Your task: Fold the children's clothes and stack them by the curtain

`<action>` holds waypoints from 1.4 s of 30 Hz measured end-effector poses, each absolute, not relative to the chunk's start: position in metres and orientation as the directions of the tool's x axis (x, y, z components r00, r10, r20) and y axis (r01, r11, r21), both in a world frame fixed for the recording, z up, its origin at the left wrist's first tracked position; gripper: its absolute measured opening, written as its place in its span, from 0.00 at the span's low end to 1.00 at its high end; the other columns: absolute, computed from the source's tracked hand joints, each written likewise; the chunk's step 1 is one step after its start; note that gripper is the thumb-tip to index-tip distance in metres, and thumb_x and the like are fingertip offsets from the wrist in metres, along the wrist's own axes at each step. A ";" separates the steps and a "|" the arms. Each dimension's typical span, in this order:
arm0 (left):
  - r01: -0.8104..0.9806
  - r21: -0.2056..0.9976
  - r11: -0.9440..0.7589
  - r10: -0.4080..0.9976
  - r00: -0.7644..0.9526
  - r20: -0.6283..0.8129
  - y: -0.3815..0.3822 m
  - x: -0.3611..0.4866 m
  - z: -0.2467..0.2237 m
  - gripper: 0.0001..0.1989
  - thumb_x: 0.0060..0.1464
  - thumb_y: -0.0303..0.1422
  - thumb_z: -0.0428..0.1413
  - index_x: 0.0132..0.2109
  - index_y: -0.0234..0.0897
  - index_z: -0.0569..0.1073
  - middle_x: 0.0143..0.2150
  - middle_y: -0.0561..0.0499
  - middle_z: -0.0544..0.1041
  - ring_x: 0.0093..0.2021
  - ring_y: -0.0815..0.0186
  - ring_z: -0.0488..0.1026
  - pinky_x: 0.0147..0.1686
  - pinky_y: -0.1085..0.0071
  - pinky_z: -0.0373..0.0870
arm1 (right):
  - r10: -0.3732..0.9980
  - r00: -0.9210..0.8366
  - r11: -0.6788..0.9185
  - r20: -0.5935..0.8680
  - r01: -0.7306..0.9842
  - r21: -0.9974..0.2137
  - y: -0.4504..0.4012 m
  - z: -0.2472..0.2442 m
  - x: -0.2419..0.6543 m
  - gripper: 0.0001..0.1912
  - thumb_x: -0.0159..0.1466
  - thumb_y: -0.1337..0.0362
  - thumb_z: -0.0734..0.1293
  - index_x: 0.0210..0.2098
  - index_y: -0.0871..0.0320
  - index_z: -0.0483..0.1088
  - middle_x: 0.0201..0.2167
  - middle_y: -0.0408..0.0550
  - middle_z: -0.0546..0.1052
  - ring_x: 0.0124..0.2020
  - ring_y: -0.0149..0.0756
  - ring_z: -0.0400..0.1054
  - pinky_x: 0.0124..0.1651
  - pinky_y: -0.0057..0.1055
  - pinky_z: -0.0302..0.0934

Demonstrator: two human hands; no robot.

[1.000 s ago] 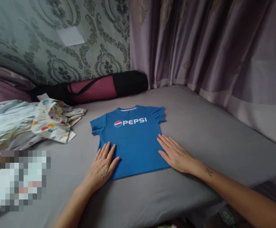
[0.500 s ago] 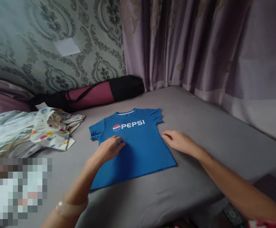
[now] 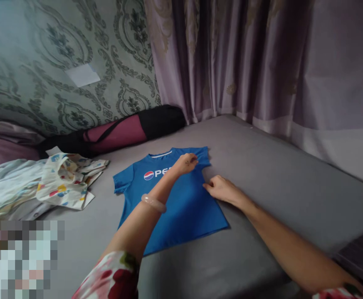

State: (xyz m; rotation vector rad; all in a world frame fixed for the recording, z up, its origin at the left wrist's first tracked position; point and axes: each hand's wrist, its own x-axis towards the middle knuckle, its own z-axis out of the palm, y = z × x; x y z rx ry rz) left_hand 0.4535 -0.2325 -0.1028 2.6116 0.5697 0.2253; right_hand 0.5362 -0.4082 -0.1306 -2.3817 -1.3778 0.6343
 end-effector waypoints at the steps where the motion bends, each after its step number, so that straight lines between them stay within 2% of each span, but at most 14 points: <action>1: 0.368 0.474 -0.800 0.447 0.893 0.060 -0.232 0.464 -0.105 0.15 0.57 0.31 0.52 0.48 0.32 0.76 0.41 0.44 0.80 0.41 0.62 0.76 0.43 0.71 0.70 | 0.874 0.430 -0.485 -0.227 0.744 -0.460 -0.411 -0.128 0.534 0.19 0.64 0.52 0.61 0.24 0.57 0.71 0.25 0.50 0.76 0.28 0.36 0.71 0.26 0.28 0.50; 5: 0.438 0.485 -0.757 0.517 0.855 0.034 -0.233 0.501 -0.113 0.13 0.57 0.29 0.53 0.48 0.31 0.76 0.43 0.43 0.80 0.44 0.61 0.76 0.44 0.71 0.69 | 0.894 0.367 -0.447 -0.258 0.783 -0.433 -0.421 -0.118 0.526 0.20 0.64 0.50 0.61 0.26 0.57 0.73 0.26 0.51 0.77 0.31 0.40 0.73 0.28 0.29 0.51; 8: 0.500 0.439 -0.747 0.563 0.827 0.015 -0.237 0.521 -0.116 0.11 0.57 0.34 0.54 0.43 0.32 0.77 0.41 0.43 0.79 0.44 0.59 0.76 0.44 0.70 0.68 | 0.908 0.337 -0.414 -0.249 0.810 -0.416 -0.428 -0.113 0.523 0.19 0.64 0.49 0.61 0.29 0.56 0.73 0.30 0.52 0.78 0.35 0.43 0.74 0.30 0.30 0.53; 10: 0.548 0.407 -0.731 0.598 0.801 -0.004 -0.241 0.530 -0.117 0.14 0.56 0.40 0.56 0.41 0.32 0.77 0.41 0.41 0.78 0.45 0.57 0.75 0.44 0.69 0.68 | 0.919 0.308 -0.386 -0.245 0.827 -0.409 -0.432 -0.111 0.521 0.18 0.64 0.49 0.61 0.31 0.56 0.73 0.32 0.53 0.78 0.38 0.45 0.74 0.31 0.30 0.54; 13: 0.625 0.352 -0.696 0.656 0.754 -0.041 -0.245 0.538 -0.119 0.23 0.49 0.48 0.60 0.42 0.32 0.76 0.47 0.37 0.75 0.50 0.52 0.72 0.46 0.66 0.68 | 0.934 0.256 -0.341 -0.250 0.849 -0.405 -0.438 -0.106 0.518 0.18 0.63 0.49 0.61 0.32 0.56 0.73 0.33 0.53 0.78 0.40 0.46 0.74 0.34 0.31 0.56; 17: 0.680 0.321 -0.660 0.700 0.711 -0.066 -0.245 0.546 -0.121 0.27 0.44 0.47 0.64 0.46 0.31 0.74 0.53 0.34 0.71 0.54 0.50 0.69 0.50 0.65 0.66 | 0.945 0.190 -0.292 -0.267 0.858 -0.424 -0.445 -0.094 0.511 0.17 0.63 0.50 0.62 0.30 0.56 0.72 0.33 0.52 0.78 0.41 0.47 0.73 0.36 0.32 0.57; 19: 0.679 0.347 -0.647 0.700 0.709 -0.081 -0.242 0.550 -0.122 0.24 0.45 0.44 0.64 0.44 0.31 0.74 0.51 0.35 0.72 0.53 0.51 0.69 0.49 0.66 0.67 | 0.949 0.157 -0.268 -0.274 0.861 -0.433 -0.447 -0.089 0.508 0.16 0.63 0.51 0.62 0.29 0.56 0.72 0.33 0.53 0.78 0.41 0.47 0.74 0.36 0.33 0.57; 25: 0.642 0.426 -0.637 0.659 0.740 -0.131 -0.233 0.560 -0.118 0.04 0.43 0.25 0.62 0.30 0.32 0.75 0.34 0.40 0.76 0.45 0.53 0.74 0.45 0.66 0.69 | 0.957 0.113 -0.227 -0.267 0.866 -0.446 -0.450 -0.086 0.505 0.15 0.64 0.53 0.62 0.31 0.57 0.72 0.34 0.53 0.78 0.42 0.48 0.73 0.38 0.33 0.58; 29: 0.654 0.456 -0.603 0.683 0.719 -0.128 -0.234 0.562 -0.119 0.07 0.43 0.18 0.57 0.30 0.32 0.75 0.32 0.41 0.76 0.45 0.53 0.74 0.44 0.66 0.69 | 0.950 0.109 -0.236 -0.292 0.864 -0.445 -0.451 -0.086 0.507 0.15 0.63 0.53 0.63 0.31 0.57 0.72 0.34 0.54 0.78 0.41 0.48 0.74 0.37 0.34 0.58; 34: 0.662 0.505 -0.554 0.733 0.676 -0.082 -0.244 0.566 -0.126 0.11 0.44 0.16 0.56 0.36 0.30 0.76 0.44 0.33 0.76 0.52 0.48 0.71 0.52 0.61 0.66 | 0.940 0.098 -0.242 -0.325 0.866 -0.438 -0.450 -0.085 0.511 0.13 0.60 0.54 0.67 0.30 0.58 0.72 0.35 0.55 0.79 0.40 0.48 0.74 0.34 0.32 0.58; 36: 0.656 0.547 -0.519 0.757 0.651 -0.062 -0.244 0.567 -0.130 0.11 0.45 0.17 0.56 0.37 0.31 0.76 0.46 0.33 0.75 0.54 0.49 0.70 0.53 0.61 0.64 | 0.928 0.091 -0.259 -0.361 0.855 -0.450 -0.448 -0.082 0.514 0.12 0.59 0.55 0.68 0.28 0.58 0.71 0.31 0.53 0.79 0.36 0.45 0.74 0.32 0.30 0.58; 39: 0.635 0.634 -0.441 0.793 0.607 -0.057 -0.235 0.564 -0.131 0.09 0.47 0.20 0.56 0.36 0.33 0.75 0.40 0.37 0.77 0.51 0.52 0.72 0.49 0.64 0.67 | 0.901 0.045 -0.291 -0.431 0.799 -0.526 -0.448 -0.078 0.517 0.11 0.58 0.57 0.68 0.26 0.58 0.69 0.18 0.45 0.74 0.26 0.38 0.73 0.29 0.27 0.57; 42: 0.585 0.734 -0.345 0.817 0.573 -0.072 -0.219 0.557 -0.127 0.03 0.48 0.23 0.57 0.30 0.34 0.74 0.28 0.44 0.74 0.42 0.56 0.75 0.41 0.68 0.68 | 0.899 0.013 -0.298 -0.437 0.751 -0.589 -0.450 -0.078 0.519 0.10 0.58 0.57 0.66 0.28 0.57 0.68 0.13 0.40 0.69 0.20 0.33 0.69 0.27 0.26 0.55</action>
